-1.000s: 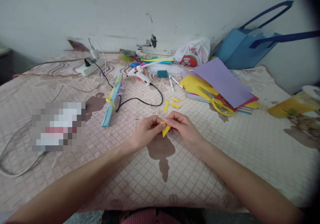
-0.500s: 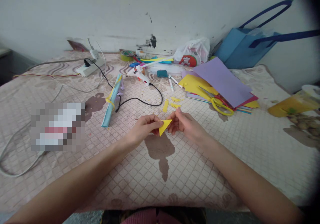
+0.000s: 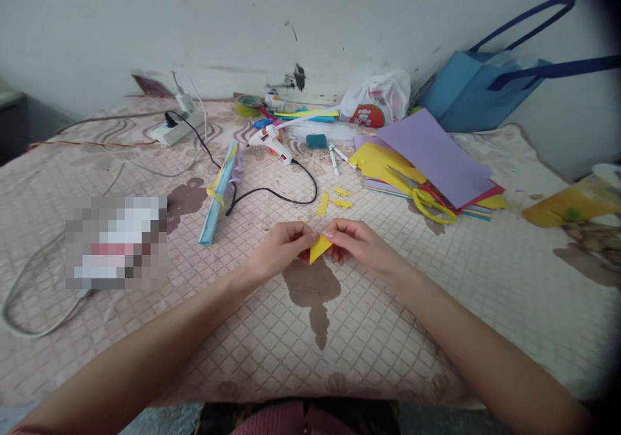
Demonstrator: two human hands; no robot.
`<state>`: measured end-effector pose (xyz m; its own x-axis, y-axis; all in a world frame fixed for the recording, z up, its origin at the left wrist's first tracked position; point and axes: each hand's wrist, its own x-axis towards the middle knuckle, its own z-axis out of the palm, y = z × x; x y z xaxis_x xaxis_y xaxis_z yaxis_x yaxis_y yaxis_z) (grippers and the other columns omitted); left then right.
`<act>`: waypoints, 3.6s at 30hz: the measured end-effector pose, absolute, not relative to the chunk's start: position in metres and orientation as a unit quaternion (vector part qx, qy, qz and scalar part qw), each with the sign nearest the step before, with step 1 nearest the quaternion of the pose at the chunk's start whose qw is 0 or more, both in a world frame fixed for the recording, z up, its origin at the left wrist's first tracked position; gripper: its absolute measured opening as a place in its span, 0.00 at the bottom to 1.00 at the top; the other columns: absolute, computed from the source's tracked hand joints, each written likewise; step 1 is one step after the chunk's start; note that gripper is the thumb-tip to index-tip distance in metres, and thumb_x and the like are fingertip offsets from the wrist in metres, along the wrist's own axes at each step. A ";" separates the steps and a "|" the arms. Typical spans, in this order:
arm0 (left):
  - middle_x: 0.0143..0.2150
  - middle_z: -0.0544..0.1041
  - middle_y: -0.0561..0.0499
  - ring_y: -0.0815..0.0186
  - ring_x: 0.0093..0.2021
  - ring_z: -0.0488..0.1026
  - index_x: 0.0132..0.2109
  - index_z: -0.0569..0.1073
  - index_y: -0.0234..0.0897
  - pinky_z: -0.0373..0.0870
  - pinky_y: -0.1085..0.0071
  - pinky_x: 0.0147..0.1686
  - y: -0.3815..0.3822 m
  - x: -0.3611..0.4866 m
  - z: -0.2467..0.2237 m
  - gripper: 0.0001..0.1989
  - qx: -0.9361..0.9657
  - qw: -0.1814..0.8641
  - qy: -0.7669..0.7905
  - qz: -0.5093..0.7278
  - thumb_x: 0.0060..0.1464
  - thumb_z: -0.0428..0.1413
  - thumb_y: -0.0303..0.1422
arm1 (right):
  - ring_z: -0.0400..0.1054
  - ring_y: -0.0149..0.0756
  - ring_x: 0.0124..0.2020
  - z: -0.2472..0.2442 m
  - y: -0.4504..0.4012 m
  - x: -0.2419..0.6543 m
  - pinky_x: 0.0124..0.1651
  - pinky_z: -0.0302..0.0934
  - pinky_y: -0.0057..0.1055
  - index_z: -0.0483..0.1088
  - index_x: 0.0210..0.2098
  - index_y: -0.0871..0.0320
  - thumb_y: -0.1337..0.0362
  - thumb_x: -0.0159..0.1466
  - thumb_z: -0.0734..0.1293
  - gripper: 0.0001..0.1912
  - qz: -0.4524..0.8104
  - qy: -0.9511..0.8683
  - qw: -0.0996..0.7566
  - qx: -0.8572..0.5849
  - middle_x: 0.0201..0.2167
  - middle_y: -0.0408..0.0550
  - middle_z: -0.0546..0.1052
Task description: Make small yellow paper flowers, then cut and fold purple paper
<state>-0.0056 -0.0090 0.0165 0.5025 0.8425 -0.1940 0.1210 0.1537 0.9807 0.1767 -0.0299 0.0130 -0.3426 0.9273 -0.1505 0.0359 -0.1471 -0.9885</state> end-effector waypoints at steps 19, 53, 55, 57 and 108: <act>0.26 0.70 0.54 0.74 0.26 0.66 0.32 0.69 0.32 0.63 0.77 0.27 -0.007 -0.007 0.017 0.11 0.580 0.622 0.404 0.337 0.51 0.57 0.37 | 0.63 0.27 0.23 0.013 -0.030 0.174 0.28 0.59 0.28 0.67 0.27 0.58 0.58 0.60 0.67 0.10 0.561 -0.573 0.408 -0.436 0.23 0.41 0.70; 0.27 0.73 0.52 0.73 0.27 0.69 0.35 0.74 0.31 0.67 0.76 0.28 0.002 -0.013 0.015 0.10 0.633 0.609 0.388 0.280 0.49 0.59 0.36 | 0.59 0.26 0.24 0.012 -0.027 0.174 0.28 0.53 0.27 0.66 0.27 0.58 0.59 0.55 0.69 0.10 0.521 -0.576 0.394 -0.492 0.24 0.39 0.67; 0.25 0.72 0.52 0.73 0.25 0.68 0.34 0.74 0.31 0.65 0.77 0.26 0.003 -0.015 0.015 0.09 0.649 0.589 0.389 0.284 0.49 0.59 0.34 | 0.60 0.27 0.25 0.013 -0.027 0.174 0.29 0.54 0.28 0.66 0.27 0.58 0.59 0.56 0.69 0.10 0.507 -0.582 0.400 -0.494 0.24 0.39 0.68; 0.25 0.73 0.52 0.73 0.25 0.68 0.33 0.74 0.30 0.65 0.76 0.26 0.003 -0.015 0.014 0.08 0.653 0.576 0.395 0.294 0.49 0.59 0.33 | 0.61 0.28 0.26 0.013 -0.027 0.173 0.30 0.55 0.28 0.66 0.27 0.58 0.59 0.56 0.69 0.10 0.494 -0.593 0.404 -0.492 0.24 0.40 0.69; 0.30 0.73 0.51 0.73 0.30 0.69 0.34 0.73 0.33 0.66 0.75 0.32 0.001 -0.018 0.024 0.10 0.461 0.806 0.296 0.225 0.46 0.63 0.34 | 0.63 0.27 0.29 0.009 -0.028 0.176 0.31 0.60 0.25 0.70 0.30 0.56 0.63 0.53 0.71 0.07 0.738 -0.416 0.366 -0.385 0.30 0.41 0.70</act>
